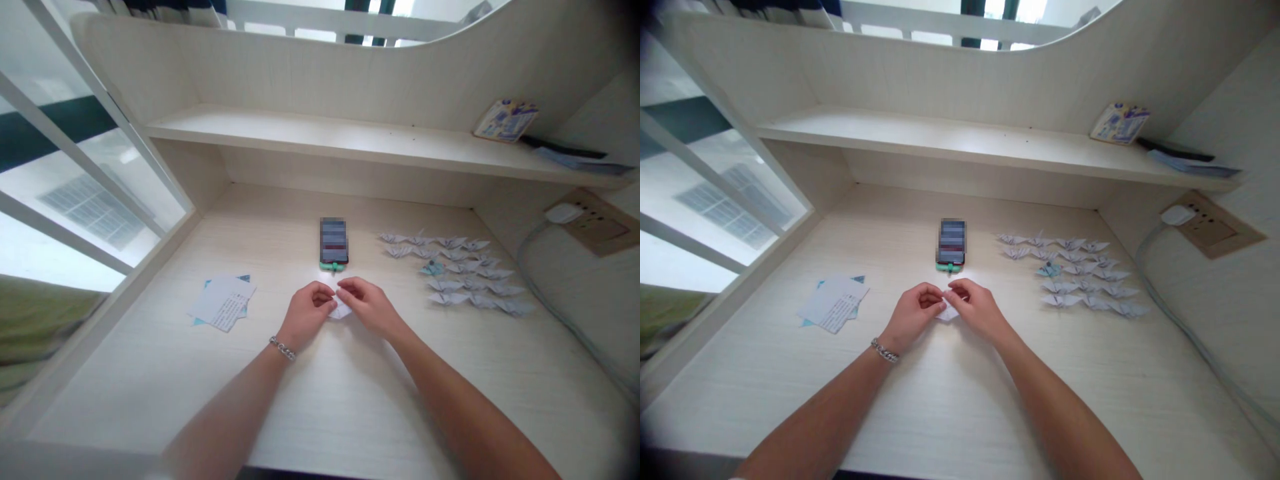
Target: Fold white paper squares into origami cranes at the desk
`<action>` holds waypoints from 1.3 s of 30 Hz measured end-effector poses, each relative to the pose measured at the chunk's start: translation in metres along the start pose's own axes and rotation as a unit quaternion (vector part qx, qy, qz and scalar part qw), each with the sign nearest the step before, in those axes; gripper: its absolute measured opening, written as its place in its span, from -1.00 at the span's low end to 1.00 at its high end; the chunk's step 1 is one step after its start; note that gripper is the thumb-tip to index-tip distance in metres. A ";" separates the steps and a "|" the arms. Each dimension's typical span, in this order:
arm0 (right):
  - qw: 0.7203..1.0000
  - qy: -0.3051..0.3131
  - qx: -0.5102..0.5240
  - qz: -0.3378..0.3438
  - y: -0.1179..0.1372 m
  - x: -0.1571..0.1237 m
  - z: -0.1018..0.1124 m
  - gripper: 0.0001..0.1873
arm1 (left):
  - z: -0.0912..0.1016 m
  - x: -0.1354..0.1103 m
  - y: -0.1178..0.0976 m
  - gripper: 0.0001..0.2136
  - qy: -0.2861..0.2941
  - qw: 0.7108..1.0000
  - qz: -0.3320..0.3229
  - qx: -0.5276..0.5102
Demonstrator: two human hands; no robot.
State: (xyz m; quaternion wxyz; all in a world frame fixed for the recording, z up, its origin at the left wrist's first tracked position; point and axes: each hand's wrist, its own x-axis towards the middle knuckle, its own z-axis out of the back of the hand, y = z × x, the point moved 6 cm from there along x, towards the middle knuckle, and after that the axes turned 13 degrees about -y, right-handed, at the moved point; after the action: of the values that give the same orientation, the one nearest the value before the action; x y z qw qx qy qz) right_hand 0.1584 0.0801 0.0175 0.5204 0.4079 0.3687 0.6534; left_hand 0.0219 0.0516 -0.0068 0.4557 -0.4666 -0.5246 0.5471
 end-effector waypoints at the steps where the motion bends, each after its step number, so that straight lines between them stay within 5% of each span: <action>1: 0.999 0.010 0.022 -0.023 -0.001 -0.011 -0.002 -0.71 | -0.002 -0.001 -0.002 -0.83 0.004 1.000 -0.001 -0.004; 7: 0.978 -0.028 0.152 -0.139 -0.017 -0.027 -0.002 -0.75 | -0.005 -0.006 -0.012 -0.78 0.016 0.999 0.028 -0.039; 21: 0.942 -0.035 0.274 -0.192 -0.027 -0.036 0.000 -0.76 | -0.006 -0.009 -0.022 -0.85 0.049 0.995 -0.027 0.082; 32: 0.955 -0.034 0.237 -0.175 -0.023 -0.036 0.003 -0.77 | -0.007 -0.012 -0.022 -0.89 0.063 0.989 -0.046 0.121; 39: 0.967 -0.032 0.207 -0.147 -0.020 -0.035 0.006 -0.79 | -0.006 -0.008 -0.014 -0.89 0.084 0.995 0.005 0.051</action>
State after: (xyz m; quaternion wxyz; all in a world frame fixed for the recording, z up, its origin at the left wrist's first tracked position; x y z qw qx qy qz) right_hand 0.1761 0.0500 -0.0034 0.5268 0.4682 0.5350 0.4660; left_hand 0.0297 0.0450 0.0077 0.5185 -0.4895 -0.4539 0.5343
